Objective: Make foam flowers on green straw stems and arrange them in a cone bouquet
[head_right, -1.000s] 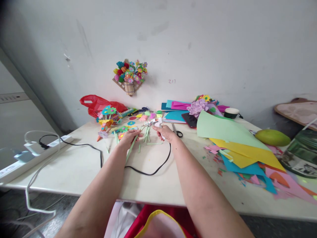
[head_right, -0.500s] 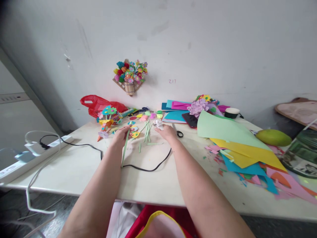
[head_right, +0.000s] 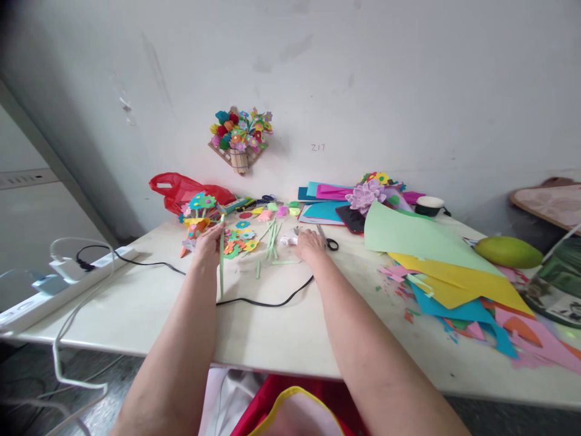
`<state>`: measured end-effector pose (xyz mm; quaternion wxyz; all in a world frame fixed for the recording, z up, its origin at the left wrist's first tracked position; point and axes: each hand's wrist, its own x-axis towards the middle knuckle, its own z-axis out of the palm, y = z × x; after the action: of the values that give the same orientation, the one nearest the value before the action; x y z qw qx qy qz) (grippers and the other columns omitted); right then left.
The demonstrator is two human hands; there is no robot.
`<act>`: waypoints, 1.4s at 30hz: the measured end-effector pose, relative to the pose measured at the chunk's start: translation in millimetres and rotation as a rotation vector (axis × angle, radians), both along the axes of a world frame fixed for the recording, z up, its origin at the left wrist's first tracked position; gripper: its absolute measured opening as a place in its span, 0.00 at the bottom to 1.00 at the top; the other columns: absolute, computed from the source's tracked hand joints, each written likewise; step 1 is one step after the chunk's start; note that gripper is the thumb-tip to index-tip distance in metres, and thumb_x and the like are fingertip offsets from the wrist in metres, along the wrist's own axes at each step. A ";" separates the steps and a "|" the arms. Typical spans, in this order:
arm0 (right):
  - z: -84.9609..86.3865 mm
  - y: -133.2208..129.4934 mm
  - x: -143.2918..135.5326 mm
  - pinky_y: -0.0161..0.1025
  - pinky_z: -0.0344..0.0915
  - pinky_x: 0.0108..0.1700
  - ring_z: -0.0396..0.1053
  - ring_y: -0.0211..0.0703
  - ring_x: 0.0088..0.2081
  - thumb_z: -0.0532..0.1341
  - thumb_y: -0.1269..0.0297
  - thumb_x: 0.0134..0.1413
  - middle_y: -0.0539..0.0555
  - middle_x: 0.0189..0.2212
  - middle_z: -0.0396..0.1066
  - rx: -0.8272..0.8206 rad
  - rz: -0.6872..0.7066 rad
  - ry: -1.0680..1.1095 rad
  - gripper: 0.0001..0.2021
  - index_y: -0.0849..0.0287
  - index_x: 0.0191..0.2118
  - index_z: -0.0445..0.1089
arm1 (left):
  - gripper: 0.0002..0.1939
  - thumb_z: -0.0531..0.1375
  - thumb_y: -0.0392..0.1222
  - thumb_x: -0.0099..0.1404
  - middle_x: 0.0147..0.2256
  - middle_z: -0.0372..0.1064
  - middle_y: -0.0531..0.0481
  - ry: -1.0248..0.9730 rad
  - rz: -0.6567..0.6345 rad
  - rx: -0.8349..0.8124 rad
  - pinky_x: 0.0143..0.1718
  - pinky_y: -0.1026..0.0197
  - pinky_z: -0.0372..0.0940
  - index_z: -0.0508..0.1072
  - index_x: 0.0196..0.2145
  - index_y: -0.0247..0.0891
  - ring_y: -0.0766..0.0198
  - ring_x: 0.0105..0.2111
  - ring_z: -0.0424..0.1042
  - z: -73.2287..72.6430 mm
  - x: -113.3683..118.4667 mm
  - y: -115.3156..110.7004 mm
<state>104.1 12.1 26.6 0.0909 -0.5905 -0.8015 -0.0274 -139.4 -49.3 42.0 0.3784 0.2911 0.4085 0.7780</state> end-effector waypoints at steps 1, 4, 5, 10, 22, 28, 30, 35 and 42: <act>1.7 -1.0 0.2 0.44 0.57 0.47 0.61 0.53 0.50 0.54 0.60 0.52 0.64 0.49 0.65 0.025 0.005 -0.005 0.18 0.61 0.47 0.69 | 0.13 0.65 0.39 0.45 0.19 0.67 0.52 -0.002 0.016 0.010 0.14 0.70 0.53 0.73 0.31 0.31 0.73 0.15 0.61 0.2 -1.8 0.0; 9.0 -6.4 -2.1 0.47 0.53 0.49 0.58 0.55 0.51 0.57 0.57 0.50 0.65 0.47 0.65 0.186 0.029 0.001 0.19 0.63 0.44 0.72 | 0.13 0.64 0.39 0.45 0.19 0.67 0.51 0.000 0.039 0.021 0.14 0.70 0.52 0.73 0.30 0.32 0.73 0.15 0.61 0.9 -4.7 0.0; 11.8 -8.9 -4.6 0.47 0.52 0.50 0.58 0.55 0.50 0.57 0.57 0.50 0.65 0.47 0.66 0.250 0.050 0.015 0.19 0.63 0.43 0.72 | 0.13 0.64 0.40 0.45 0.19 0.67 0.51 0.008 0.039 0.021 0.14 0.70 0.52 0.73 0.30 0.32 0.72 0.15 0.61 1.1 -4.8 0.0; 22.3 -22.1 -33.9 0.45 0.50 0.50 0.59 0.51 0.48 0.54 0.64 0.53 0.61 0.42 0.70 0.362 0.316 0.083 0.13 0.60 0.39 0.74 | 0.12 0.63 0.40 0.45 0.19 0.67 0.51 0.007 0.046 0.016 0.15 0.70 0.52 0.73 0.29 0.32 0.73 0.15 0.60 1.3 -3.9 -0.1; 26.0 -21.7 -106.4 0.41 0.53 0.51 0.65 0.46 0.48 0.55 0.71 0.50 0.54 0.43 0.73 0.112 0.474 0.095 0.16 0.53 0.43 0.74 | 0.14 0.63 0.41 0.43 0.19 0.66 0.52 -0.062 0.102 -0.001 0.16 0.70 0.53 0.73 0.29 0.32 0.73 0.16 0.60 -0.8 -8.5 0.3; 28.1 -21.7 -121.0 0.38 0.58 0.47 0.68 0.45 0.45 0.56 0.69 0.48 0.53 0.43 0.73 -0.044 0.399 0.098 0.16 0.52 0.44 0.74 | 0.14 0.62 0.42 0.44 0.20 0.66 0.52 -0.095 0.191 -0.057 0.17 0.71 0.54 0.72 0.29 0.32 0.73 0.17 0.61 4.0 -5.9 -5.6; 27.2 -21.2 -126.5 0.38 0.59 0.47 0.68 0.46 0.46 0.56 0.67 0.48 0.54 0.43 0.73 -0.070 0.379 0.088 0.15 0.52 0.42 0.74 | 0.13 0.62 0.41 0.44 0.20 0.66 0.53 -0.105 0.212 -0.059 0.17 0.71 0.53 0.72 0.29 0.32 0.74 0.17 0.61 4.8 -5.7 -6.7; 20.1 -18.3 -140.3 0.41 0.57 0.50 0.66 0.48 0.49 0.58 0.64 0.46 0.55 0.45 0.71 -0.092 0.332 0.092 0.14 0.52 0.41 0.74 | 0.14 0.62 0.41 0.43 0.19 0.65 0.54 -0.117 0.224 -0.044 0.17 0.70 0.53 0.72 0.29 0.32 0.74 0.17 0.61 4.3 -6.7 -6.6; 7.3 -10.8 -158.9 0.44 0.56 0.52 0.63 0.52 0.51 0.58 0.58 0.49 0.64 0.48 0.68 -0.048 0.256 0.143 0.19 0.61 0.45 0.72 | 0.13 0.62 0.42 0.44 0.19 0.65 0.54 -0.125 0.203 -0.024 0.18 0.70 0.54 0.72 0.29 0.32 0.73 0.17 0.61 -1.2 -9.0 -4.4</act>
<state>-54.8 1.3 34.0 0.1361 -0.4858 -0.8622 0.0457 -148.4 -53.7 40.8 0.3258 0.1949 0.4207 0.8240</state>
